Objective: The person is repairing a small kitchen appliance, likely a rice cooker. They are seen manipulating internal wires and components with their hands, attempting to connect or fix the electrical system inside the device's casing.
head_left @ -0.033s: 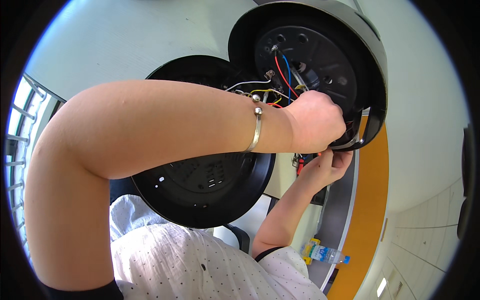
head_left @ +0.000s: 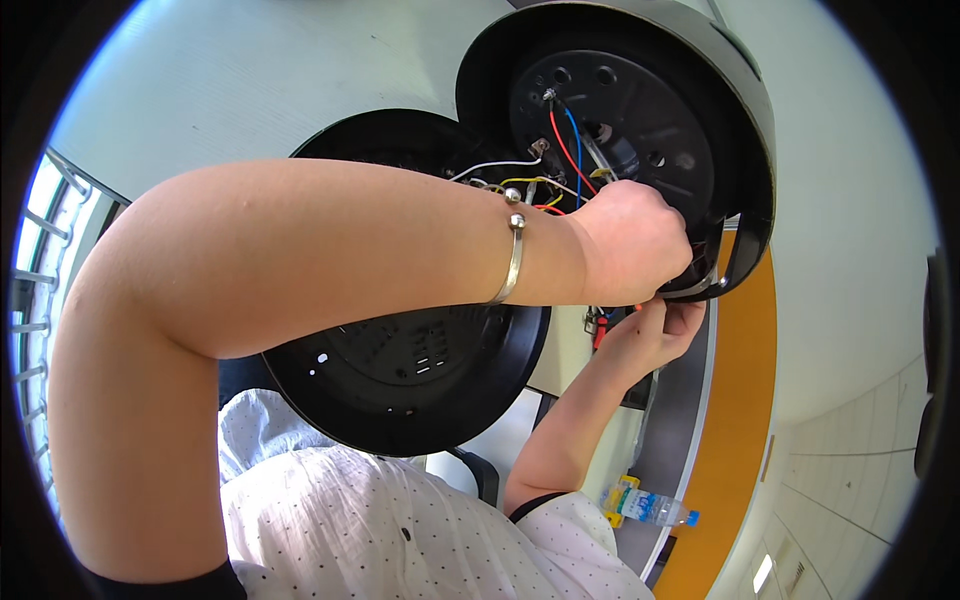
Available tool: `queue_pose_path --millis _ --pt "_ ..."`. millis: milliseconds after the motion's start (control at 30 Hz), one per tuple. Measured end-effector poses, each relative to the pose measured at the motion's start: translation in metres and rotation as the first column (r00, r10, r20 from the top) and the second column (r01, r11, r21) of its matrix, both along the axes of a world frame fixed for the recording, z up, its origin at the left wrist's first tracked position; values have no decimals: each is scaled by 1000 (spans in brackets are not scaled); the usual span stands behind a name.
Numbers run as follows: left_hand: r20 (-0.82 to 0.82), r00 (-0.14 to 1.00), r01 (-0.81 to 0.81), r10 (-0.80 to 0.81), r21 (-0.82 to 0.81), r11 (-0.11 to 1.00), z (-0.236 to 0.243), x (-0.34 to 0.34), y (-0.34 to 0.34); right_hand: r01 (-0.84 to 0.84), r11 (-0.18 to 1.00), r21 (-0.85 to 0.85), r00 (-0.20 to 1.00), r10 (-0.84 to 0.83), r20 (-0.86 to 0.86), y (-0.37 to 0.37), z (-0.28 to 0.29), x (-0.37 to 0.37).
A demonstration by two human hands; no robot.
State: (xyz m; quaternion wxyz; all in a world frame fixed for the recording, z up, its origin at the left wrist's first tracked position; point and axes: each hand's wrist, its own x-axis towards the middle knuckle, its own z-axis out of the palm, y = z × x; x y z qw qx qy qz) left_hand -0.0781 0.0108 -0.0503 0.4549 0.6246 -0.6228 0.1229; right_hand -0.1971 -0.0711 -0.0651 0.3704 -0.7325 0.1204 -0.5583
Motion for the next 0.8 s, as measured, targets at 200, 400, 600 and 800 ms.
queue_pose_path --millis 200,400,600,800 --pt "-2 1000 7 -7 15 1000 4 2 4 -73 997 26 997 73 20 -2 1 -1" --pt "11 1000 7 -8 33 999 8 1 4 -88 996 27 995 87 55 0 0 -3" --pt "32 999 -5 4 34 999 8 1 5 -163 983 84 984 155 93 -4 -2 -4" --pt "58 998 -10 9 26 1000 6 -3 4 -195 979 56 979 191 69 -12 -2 -10"
